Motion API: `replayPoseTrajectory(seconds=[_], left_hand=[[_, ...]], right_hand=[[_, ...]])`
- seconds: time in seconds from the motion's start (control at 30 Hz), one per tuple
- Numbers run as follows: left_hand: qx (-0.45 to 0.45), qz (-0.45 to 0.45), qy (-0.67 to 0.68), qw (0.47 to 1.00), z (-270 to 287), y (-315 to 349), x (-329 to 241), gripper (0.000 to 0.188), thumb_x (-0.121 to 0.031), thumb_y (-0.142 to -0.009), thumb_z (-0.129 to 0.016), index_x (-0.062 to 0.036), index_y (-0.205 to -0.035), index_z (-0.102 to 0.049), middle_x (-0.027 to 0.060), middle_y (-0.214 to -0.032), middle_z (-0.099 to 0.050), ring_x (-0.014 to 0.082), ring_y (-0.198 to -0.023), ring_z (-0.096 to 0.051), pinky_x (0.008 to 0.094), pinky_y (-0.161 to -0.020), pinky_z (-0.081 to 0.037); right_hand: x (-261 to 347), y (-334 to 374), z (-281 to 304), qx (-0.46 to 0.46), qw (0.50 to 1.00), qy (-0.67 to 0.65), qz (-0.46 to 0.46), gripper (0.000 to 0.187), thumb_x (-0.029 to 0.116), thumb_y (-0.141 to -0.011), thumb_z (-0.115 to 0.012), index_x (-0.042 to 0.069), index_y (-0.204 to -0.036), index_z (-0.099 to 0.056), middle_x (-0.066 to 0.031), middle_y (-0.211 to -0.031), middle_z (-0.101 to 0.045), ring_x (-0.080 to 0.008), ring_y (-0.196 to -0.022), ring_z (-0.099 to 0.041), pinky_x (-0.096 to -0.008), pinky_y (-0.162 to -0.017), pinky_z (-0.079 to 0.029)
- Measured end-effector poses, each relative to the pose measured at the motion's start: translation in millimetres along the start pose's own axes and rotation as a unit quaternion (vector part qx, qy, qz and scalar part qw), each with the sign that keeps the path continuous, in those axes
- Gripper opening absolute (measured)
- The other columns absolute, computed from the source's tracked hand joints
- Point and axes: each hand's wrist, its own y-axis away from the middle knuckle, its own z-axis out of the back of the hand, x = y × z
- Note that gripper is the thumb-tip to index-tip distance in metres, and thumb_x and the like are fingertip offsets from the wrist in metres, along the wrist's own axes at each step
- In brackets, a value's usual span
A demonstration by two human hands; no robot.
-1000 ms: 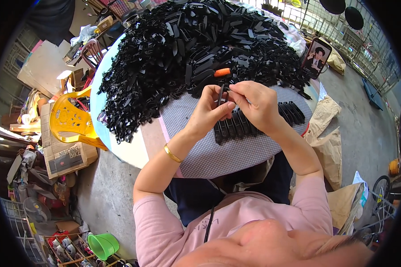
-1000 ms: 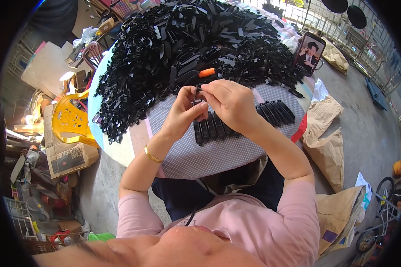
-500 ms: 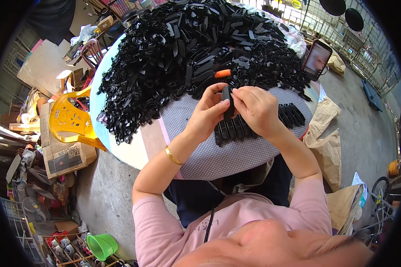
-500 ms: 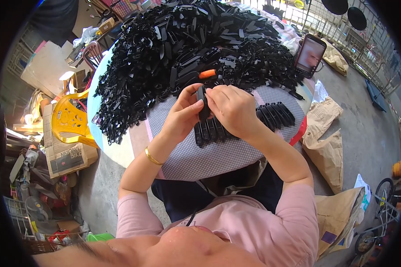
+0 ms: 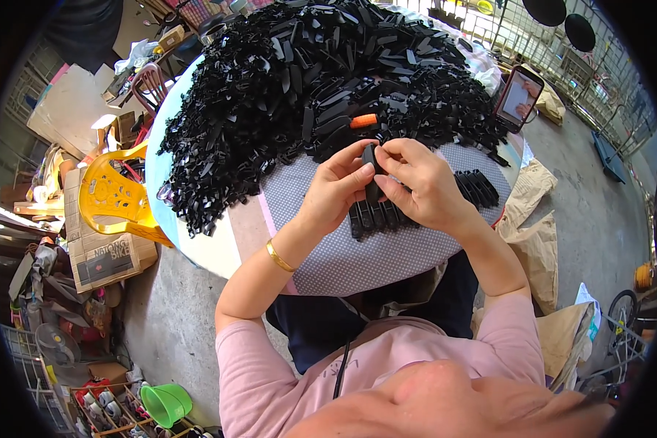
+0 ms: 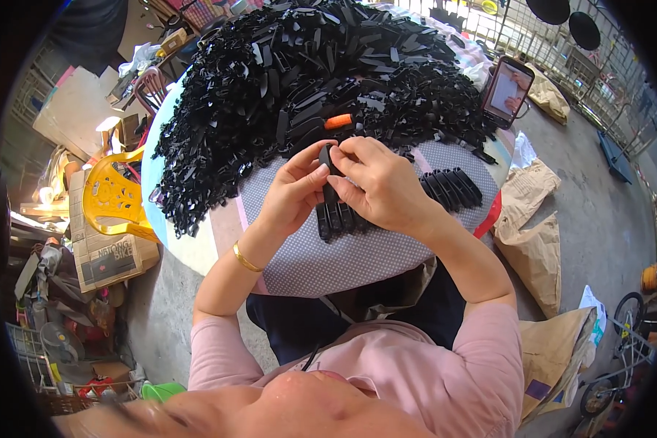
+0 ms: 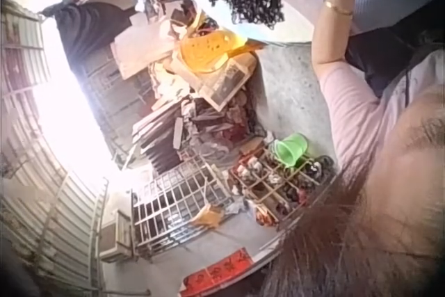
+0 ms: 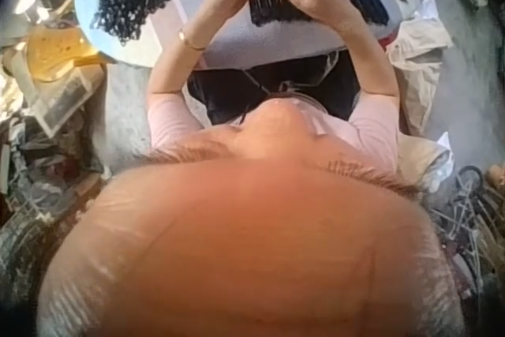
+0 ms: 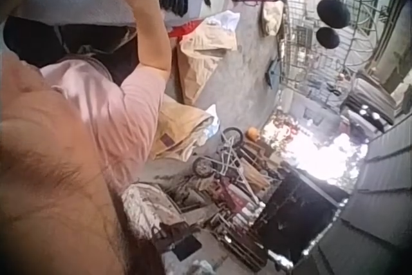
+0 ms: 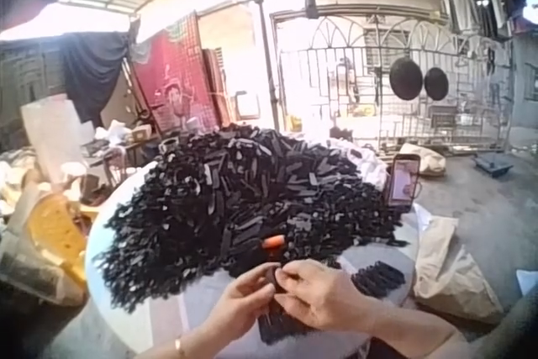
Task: The recorder is assembling small black plastic components by hand and with a small screwdriver on a round table.
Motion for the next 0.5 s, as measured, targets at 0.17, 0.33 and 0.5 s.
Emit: replayPoseTrajectory(seconds=[0.17,0.33,0.5], left_hand=[[-0.032,-0.022,0.012,0.999,-12.2,0.9,3.5,0.039,-0.010,-0.087,-0.055,-0.0061,-0.125,-0.045,0.0040,-0.104,-0.056,0.0139,-0.092,-0.059,0.0283,-0.074,-0.054],[-0.008,-0.046,-0.019,0.999,-11.5,-8.1,7.2,0.035,-0.017,-0.089,-0.054,-0.0054,-0.122,-0.049,0.0034,-0.103,-0.052,0.0121,-0.098,-0.052,0.0299,-0.081,-0.049],[-0.238,-0.245,-0.673,0.656,57.3,-29.1,-2.3,0.030,-0.010,-0.073,-0.068,-0.0009,-0.101,-0.061,0.0118,-0.096,-0.054,0.0214,-0.083,-0.055,0.0290,-0.070,-0.047]], right_hand=[[6.1,1.7,2.4,-0.021,1.000,0.002,-0.017,0.028,0.008,-0.072,-0.064,-0.003,-0.098,-0.060,-0.0108,-0.090,-0.057,-0.0259,-0.078,-0.058,-0.0327,-0.065,-0.049],[1.4,20.0,7.9,-0.093,0.992,-0.008,-0.080,0.036,0.005,-0.069,-0.066,0.003,-0.104,-0.060,-0.0114,-0.088,-0.061,-0.0259,-0.074,-0.061,-0.0309,-0.063,-0.049],[-54.2,50.1,79.9,-0.039,0.944,0.132,-0.301,0.034,0.008,-0.072,-0.064,0.006,-0.106,-0.061,-0.0107,-0.086,-0.062,-0.0209,-0.071,-0.061,-0.0290,-0.063,-0.049]])
